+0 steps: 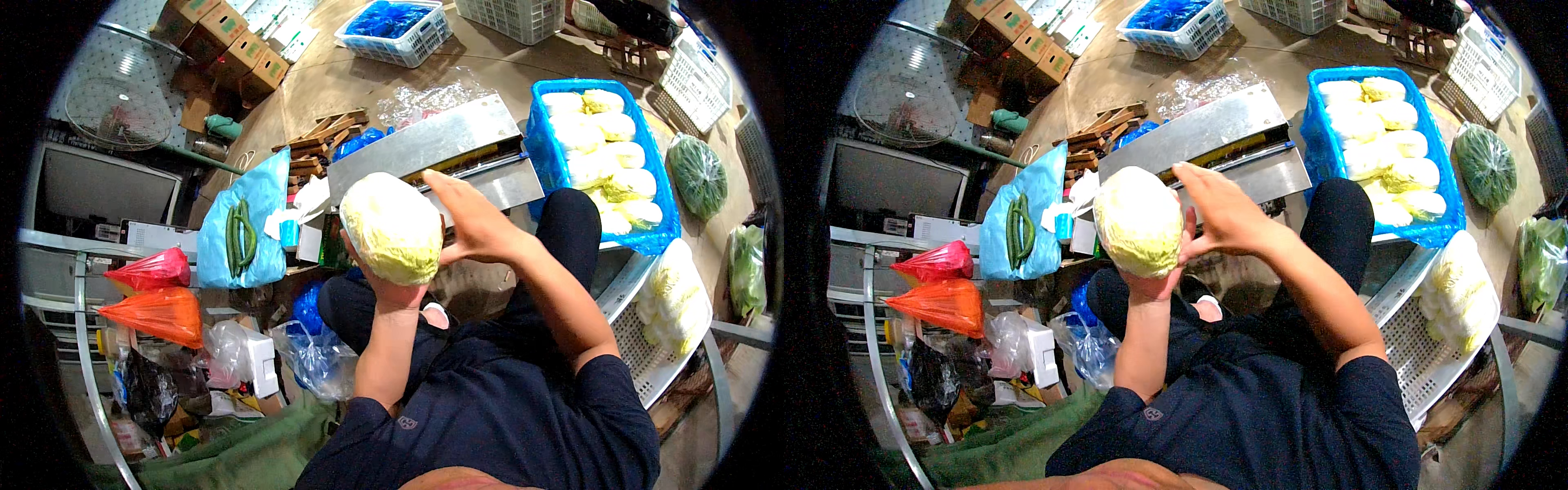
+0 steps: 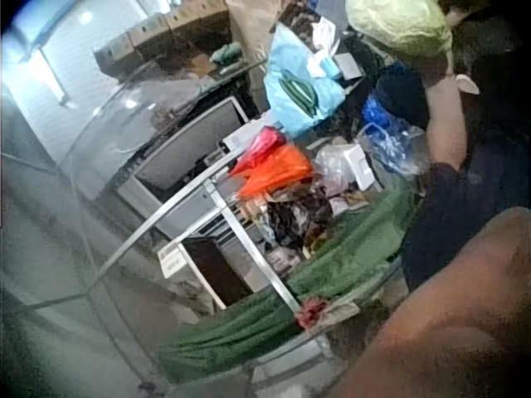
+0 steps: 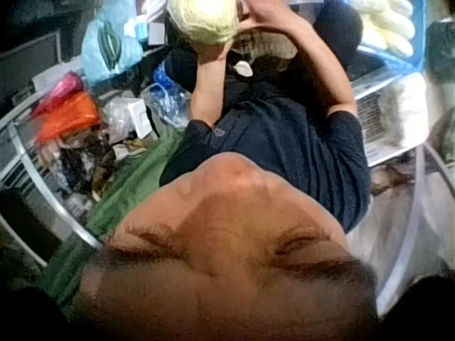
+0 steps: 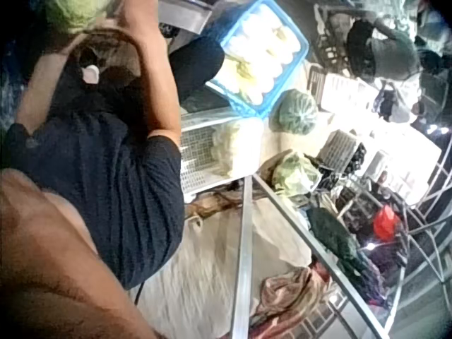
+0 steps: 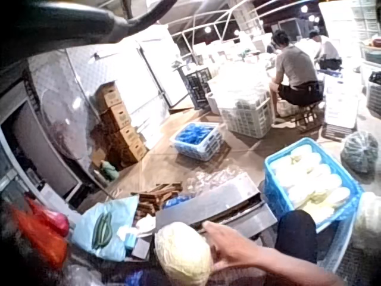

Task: The person sits on the floor and wraps individual heads of napa cabbage in plastic film using a manual sealing machine. They place the cabbage on the machine, pull the film over it, and then place the wrapped vegetable into a blue crate.

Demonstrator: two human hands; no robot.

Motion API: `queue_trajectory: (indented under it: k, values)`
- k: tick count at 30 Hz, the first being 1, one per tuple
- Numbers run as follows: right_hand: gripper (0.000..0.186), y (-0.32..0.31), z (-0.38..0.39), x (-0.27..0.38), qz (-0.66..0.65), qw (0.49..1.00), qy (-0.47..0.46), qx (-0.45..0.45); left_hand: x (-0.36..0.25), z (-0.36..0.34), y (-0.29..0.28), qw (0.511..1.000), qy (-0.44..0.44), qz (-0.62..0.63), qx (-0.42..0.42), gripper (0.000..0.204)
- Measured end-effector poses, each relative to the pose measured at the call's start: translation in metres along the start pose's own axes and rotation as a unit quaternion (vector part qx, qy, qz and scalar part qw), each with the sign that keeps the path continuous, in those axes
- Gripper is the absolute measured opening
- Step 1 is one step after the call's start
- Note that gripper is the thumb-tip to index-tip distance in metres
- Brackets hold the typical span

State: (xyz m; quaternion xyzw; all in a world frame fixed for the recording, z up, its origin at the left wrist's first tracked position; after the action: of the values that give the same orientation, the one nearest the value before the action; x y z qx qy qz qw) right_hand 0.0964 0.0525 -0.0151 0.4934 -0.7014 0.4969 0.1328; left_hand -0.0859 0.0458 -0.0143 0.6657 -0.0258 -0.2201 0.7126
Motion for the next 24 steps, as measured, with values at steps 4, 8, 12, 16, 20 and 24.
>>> queue_trajectory:
  k: [4,8,12,16,20,24]
  values:
    - [0.126,-0.039,0.034,0.001,-0.417,0.887,0.19,0.061,-0.008,-0.003,0.009,0.995,-0.008,-0.096,0.028,0.085]
    - [0.13,-0.039,0.039,0.008,-0.463,0.867,0.181,-0.042,0.019,0.001,0.015,0.972,-0.055,-0.229,0.004,0.095]
    - [0.112,-0.039,0.045,0.019,-0.43,0.888,0.137,-0.092,0.017,0.005,-0.001,0.889,-0.09,-0.434,0.117,0.115]
    - [0.108,-0.041,0.076,0.024,-0.449,0.877,0.141,-0.093,0.041,-0.03,0.062,0.931,-0.034,-0.338,0.13,0.095]
    - [0.107,-0.041,0.102,0.026,-0.466,0.858,0.171,-0.132,0.067,-0.04,0.065,0.845,-0.139,-0.47,0.213,0.075]
    - [0.1,-0.065,0.153,0.015,-0.48,0.826,0.242,-0.17,0.106,-0.048,0.058,0.815,-0.158,-0.53,0.174,0.067]
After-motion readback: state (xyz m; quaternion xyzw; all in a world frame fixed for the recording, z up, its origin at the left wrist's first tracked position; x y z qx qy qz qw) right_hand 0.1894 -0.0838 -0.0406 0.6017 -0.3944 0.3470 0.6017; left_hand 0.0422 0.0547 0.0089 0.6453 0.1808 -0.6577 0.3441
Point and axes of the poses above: each hand's wrist, its own z-axis away from the middle knuckle, its own y-axis out of the palm, x = y × z, the point moved 2 cm from there along -z, towards the middle knuckle, and after that the axes turned 4 degrees about z, right-handed, at the moved point
